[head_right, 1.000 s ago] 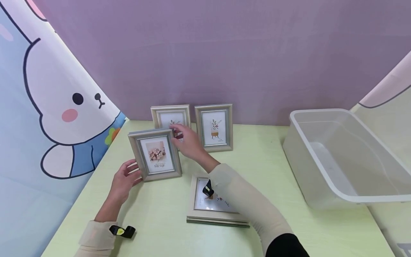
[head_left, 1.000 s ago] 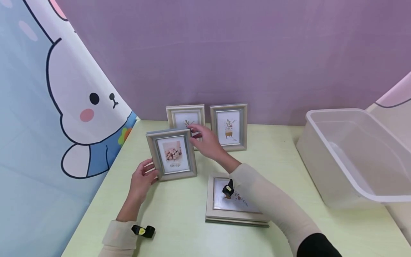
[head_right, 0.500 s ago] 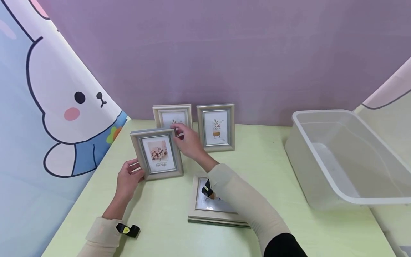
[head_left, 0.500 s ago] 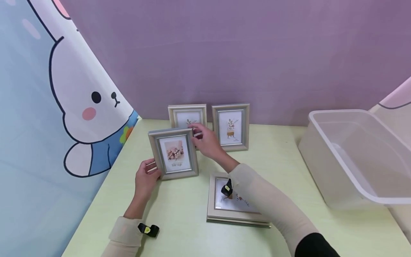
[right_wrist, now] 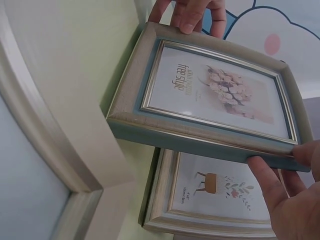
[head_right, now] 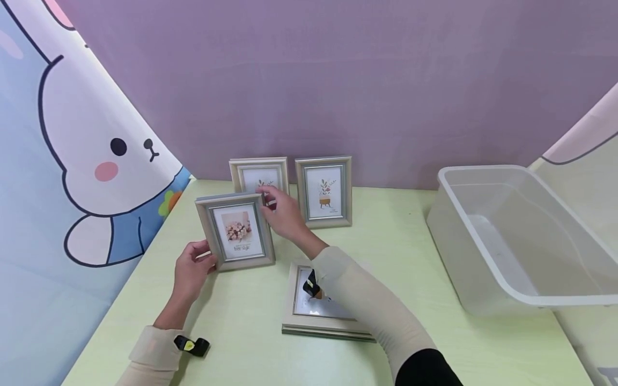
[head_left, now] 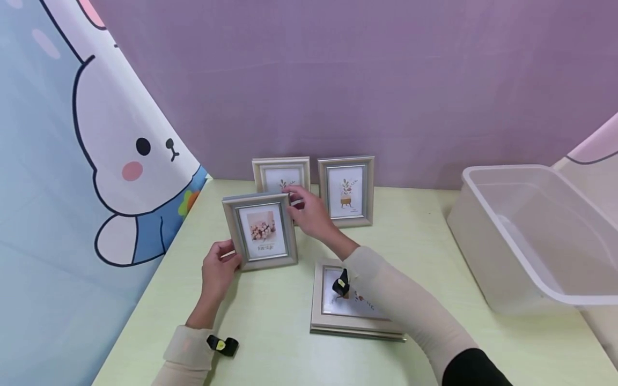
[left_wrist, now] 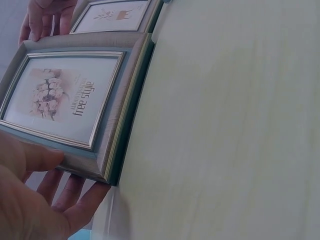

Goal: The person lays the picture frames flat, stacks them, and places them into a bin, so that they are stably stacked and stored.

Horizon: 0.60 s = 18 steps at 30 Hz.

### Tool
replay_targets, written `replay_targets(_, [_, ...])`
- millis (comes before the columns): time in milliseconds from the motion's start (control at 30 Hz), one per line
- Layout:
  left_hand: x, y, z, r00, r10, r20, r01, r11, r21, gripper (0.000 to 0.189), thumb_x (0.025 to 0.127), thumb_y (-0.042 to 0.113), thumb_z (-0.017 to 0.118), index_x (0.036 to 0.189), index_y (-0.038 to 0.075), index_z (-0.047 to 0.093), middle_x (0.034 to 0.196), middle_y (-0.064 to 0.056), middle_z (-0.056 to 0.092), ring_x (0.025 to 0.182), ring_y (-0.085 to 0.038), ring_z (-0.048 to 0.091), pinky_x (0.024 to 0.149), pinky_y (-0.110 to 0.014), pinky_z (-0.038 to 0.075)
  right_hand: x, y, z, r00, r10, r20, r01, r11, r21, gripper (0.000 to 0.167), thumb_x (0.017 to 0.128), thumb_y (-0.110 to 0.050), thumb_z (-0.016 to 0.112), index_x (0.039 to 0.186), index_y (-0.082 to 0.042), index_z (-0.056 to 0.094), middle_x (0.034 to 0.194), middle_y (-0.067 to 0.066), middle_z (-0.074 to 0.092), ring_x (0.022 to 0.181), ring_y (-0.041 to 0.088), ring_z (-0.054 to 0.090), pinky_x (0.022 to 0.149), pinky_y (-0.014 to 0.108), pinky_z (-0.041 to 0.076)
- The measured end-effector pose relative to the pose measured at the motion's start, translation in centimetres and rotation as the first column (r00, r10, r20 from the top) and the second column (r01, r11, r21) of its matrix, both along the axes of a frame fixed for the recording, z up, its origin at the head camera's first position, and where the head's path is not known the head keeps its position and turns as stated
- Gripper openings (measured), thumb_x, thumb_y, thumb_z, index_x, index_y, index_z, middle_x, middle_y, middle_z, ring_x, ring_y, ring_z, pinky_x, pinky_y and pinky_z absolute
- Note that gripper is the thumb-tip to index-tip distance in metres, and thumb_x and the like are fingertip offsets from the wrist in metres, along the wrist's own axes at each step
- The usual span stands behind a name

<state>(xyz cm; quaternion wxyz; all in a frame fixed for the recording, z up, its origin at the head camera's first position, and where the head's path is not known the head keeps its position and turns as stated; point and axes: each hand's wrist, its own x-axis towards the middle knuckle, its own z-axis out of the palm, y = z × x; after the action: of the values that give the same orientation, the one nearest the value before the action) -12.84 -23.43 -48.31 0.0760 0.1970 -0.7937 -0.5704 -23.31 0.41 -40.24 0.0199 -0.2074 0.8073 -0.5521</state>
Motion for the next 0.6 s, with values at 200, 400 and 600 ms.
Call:
replay_targets(200, [0.2, 0.2, 0.9, 1.0, -0.009, -0.003, 0.009, 1.0, 0.021, 0.04, 0.097, -0.004, 0.063, 0.135, 0.004, 0.055, 0.137, -0.019, 0.062, 0.122, -0.034, 0.065, 0.08, -0.019, 0.06, 0.1, 0.3, 0.7, 1.0, 0.01, -0.02, -0.01, 1.0, -0.003, 0.045, 0.095, -0.003, 0.065, 0.139, -0.014, 0.06, 0.117, 0.015, 0.068, 0.104, 0.03, 0.07, 0.068, 0.025, 0.062])
replay_targets(400, [0.2, 0.4, 2.2, 0.999, -0.021, -0.035, 0.021, 1.0, 0.0, 0.039, 0.098, -0.002, 0.062, 0.136, 0.006, 0.054, 0.137, -0.016, 0.062, 0.121, -0.032, 0.064, 0.08, -0.024, 0.062, 0.2, 0.8, 2.0, 1.0, 0.023, -0.016, -0.024, 0.999, -0.038, 0.043, 0.096, -0.005, 0.063, 0.138, -0.016, 0.06, 0.119, 0.014, 0.067, 0.105, 0.03, 0.068, 0.07, 0.026, 0.063])
replay_targets(600, [0.4, 0.8, 3.1, 0.993, -0.067, -0.096, 0.049, 0.983, -0.178, 0.039, 0.097, 0.001, 0.065, 0.135, 0.007, 0.054, 0.136, -0.016, 0.064, 0.12, -0.034, 0.065, 0.09, -0.035, 0.062, 0.1, 1.5, 2.9, 1.0, -0.02, 0.004, 0.02, 0.996, -0.091, 0.043, 0.095, -0.006, 0.064, 0.136, -0.019, 0.062, 0.122, 0.013, 0.065, 0.107, 0.03, 0.067, 0.07, 0.029, 0.064])
